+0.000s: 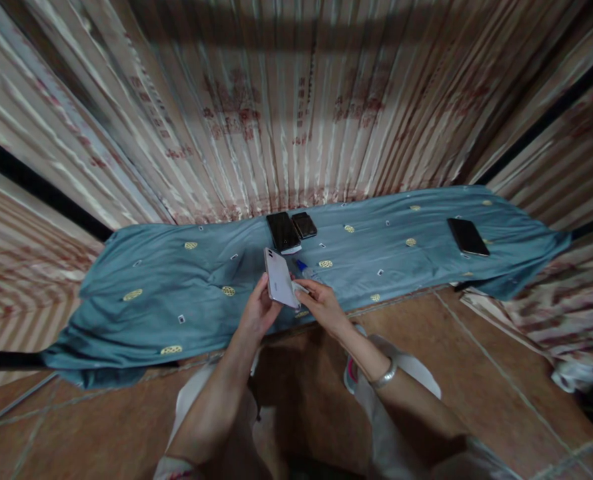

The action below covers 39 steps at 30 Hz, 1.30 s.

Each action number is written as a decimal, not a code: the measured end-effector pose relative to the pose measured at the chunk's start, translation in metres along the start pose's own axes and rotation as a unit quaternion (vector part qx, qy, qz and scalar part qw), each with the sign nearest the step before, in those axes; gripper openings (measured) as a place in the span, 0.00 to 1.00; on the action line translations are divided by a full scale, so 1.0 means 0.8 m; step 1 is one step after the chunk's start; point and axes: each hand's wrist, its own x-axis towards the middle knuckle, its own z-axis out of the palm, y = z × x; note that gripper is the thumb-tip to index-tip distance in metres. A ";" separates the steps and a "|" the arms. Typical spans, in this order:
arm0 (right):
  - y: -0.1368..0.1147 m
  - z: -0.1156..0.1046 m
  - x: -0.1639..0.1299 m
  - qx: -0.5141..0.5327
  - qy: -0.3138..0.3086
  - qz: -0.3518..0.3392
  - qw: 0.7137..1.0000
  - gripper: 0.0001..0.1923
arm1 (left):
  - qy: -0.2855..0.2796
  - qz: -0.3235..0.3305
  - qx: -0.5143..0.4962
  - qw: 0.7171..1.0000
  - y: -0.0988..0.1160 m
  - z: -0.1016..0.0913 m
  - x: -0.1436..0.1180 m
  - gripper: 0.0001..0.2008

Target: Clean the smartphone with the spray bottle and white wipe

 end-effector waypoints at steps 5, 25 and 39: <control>-0.003 0.001 -0.010 -0.052 -0.032 -0.004 0.998 0.18 | 0.002 0.022 0.000 1.000 0.003 -0.003 0.004 0.23; -0.046 0.003 -0.038 -0.354 -0.032 -0.256 0.899 0.19 | -0.020 0.013 0.048 0.999 -0.012 -0.010 0.010 0.20; -0.026 -0.015 -0.009 -0.396 -0.002 -0.216 0.893 0.25 | -0.026 -0.024 0.056 0.998 -0.028 0.007 -0.017 0.06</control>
